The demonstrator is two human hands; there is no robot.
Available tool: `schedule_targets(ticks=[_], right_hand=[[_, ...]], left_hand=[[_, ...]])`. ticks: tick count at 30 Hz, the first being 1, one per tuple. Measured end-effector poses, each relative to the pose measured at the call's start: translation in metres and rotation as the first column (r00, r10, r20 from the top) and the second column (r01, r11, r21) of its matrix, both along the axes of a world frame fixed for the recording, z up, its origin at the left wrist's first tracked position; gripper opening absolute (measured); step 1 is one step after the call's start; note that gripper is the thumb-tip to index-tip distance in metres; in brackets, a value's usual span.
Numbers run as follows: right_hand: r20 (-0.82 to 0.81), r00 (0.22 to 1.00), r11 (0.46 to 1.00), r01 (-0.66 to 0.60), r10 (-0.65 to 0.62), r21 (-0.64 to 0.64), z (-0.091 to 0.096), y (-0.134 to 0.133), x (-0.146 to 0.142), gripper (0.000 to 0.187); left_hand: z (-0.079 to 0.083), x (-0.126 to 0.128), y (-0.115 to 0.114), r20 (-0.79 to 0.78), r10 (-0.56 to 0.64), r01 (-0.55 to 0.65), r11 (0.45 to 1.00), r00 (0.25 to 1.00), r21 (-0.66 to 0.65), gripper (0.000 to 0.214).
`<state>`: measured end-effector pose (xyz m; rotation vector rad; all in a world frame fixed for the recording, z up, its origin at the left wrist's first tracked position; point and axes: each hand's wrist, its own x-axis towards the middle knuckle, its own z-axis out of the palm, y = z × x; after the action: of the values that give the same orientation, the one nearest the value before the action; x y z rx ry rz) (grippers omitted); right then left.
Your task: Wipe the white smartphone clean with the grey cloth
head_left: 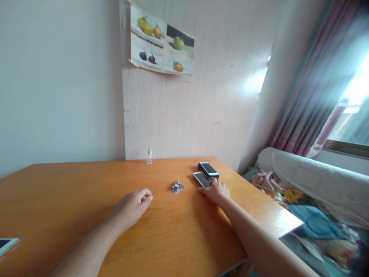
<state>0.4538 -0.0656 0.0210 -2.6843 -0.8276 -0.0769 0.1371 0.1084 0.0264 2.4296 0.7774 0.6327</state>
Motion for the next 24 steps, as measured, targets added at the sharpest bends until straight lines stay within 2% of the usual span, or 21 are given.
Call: schedule_targets(ticks=[5, 10, 16, 20, 24], right_hand=[[0.017, 1.000, 1.000, 0.008, -0.008, 0.005, -0.003, 0.006, 0.001, 0.065], [0.014, 1.000, 1.000, -0.019, 0.019, -0.005, -0.003, -0.001, 0.002, 0.053], [0.014, 1.000, 0.999, -0.008, 0.009, -0.032, -0.008, -0.039, 0.009, 0.044], [0.030, 1.000, 0.999, 0.004, -0.003, -0.033, -0.013, -0.070, 0.018, 0.048], [0.035, 0.998, 0.998, 0.051, -0.049, -0.047, -0.012, -0.087, 0.024, 0.052]], left_hand=[[-0.001, 0.000, 0.001, -0.014, -0.006, 0.006, 1.000, 1.000, 0.004, 0.025], [-0.001, -0.001, 0.001, -0.036, -0.014, 0.015, 0.999, 0.999, 0.038, 0.025], [-0.001, -0.002, 0.001, -0.078, -0.018, 0.022, 0.998, 0.997, 0.063, 0.025], [-0.004, -0.001, 0.002, -0.095, -0.020, 0.027, 0.997, 0.995, 0.070, 0.026], [-0.006, 0.000, 0.004, -0.107, -0.020, 0.027, 0.998, 0.994, 0.064, 0.026]])
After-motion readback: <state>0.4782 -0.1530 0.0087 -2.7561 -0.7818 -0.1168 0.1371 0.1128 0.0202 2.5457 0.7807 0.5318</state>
